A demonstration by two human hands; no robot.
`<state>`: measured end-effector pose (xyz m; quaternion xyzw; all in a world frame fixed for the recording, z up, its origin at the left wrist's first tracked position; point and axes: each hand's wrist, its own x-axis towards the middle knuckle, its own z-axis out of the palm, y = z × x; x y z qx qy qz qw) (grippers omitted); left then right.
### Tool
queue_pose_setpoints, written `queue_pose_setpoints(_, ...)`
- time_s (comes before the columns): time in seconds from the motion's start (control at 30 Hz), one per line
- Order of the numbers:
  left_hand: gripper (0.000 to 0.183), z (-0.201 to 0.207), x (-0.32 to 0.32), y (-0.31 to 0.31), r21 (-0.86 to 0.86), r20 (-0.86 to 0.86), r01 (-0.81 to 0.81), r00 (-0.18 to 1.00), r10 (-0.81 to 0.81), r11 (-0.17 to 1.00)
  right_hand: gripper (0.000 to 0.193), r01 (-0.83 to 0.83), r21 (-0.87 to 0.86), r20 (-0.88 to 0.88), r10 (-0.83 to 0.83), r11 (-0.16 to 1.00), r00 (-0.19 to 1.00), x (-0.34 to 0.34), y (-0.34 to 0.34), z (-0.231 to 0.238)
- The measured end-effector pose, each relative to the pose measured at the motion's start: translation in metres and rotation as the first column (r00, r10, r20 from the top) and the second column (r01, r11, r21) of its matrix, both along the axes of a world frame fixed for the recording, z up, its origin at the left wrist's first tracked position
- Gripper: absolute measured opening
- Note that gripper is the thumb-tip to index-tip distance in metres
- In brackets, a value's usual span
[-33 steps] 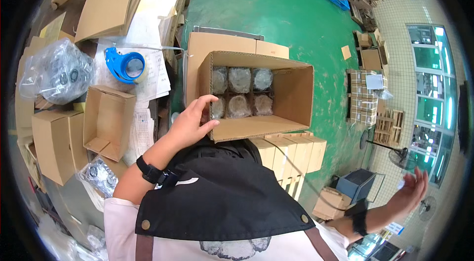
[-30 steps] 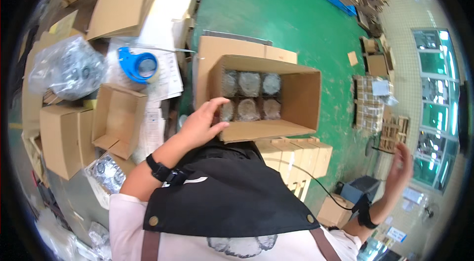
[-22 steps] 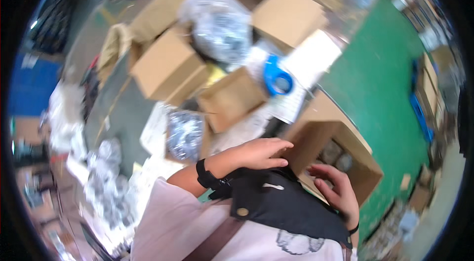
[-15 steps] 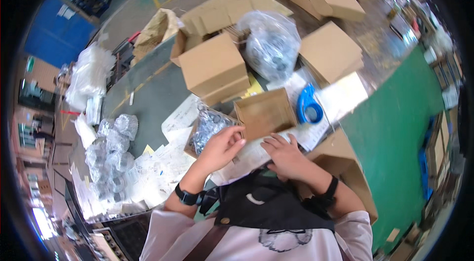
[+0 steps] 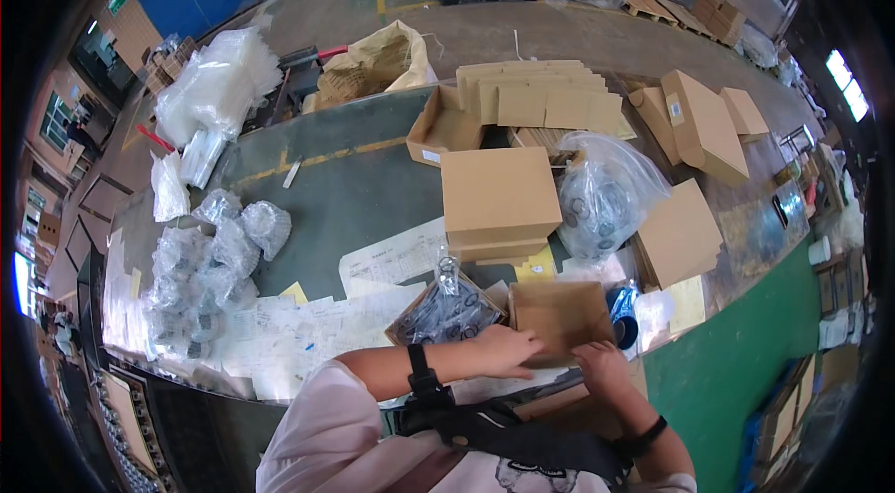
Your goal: Packing metal cylinders and small components into cardboard boxes and stacking the boxes on a pallet.
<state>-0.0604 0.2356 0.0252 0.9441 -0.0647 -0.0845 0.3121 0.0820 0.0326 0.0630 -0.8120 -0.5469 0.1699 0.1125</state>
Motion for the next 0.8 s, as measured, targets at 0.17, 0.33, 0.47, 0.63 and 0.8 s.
queue_pose_setpoints(0.17,0.039,0.073,-0.028,0.046,-0.226,0.192,0.131,0.977,-0.087,0.965,0.022,0.273,0.153,-0.682,-0.098,0.950,0.725,0.002,0.003,0.129)
queue_pose_setpoints(0.33,0.022,0.164,-0.073,0.147,-0.529,0.282,-0.075,0.924,0.258,0.846,0.025,0.668,0.407,-0.828,-0.057,0.623,0.557,0.022,-0.036,0.183)
queue_pose_setpoints(0.47,0.038,0.208,-0.066,0.263,-0.469,0.324,-0.695,0.438,0.839,0.544,0.020,0.727,0.446,-0.764,-0.202,0.522,0.613,0.016,-0.018,0.162)
queue_pose_setpoints(0.63,0.056,0.164,-0.015,0.333,-0.420,0.434,-0.775,0.284,0.855,0.471,0.022,0.587,0.197,-0.806,-0.211,0.785,0.553,0.004,0.049,0.150)
queue_pose_setpoints(0.8,0.049,0.029,0.044,0.267,-0.626,-0.029,-0.646,0.578,0.815,0.436,0.038,0.575,0.249,-0.823,-0.142,0.780,0.550,0.070,0.159,0.071)
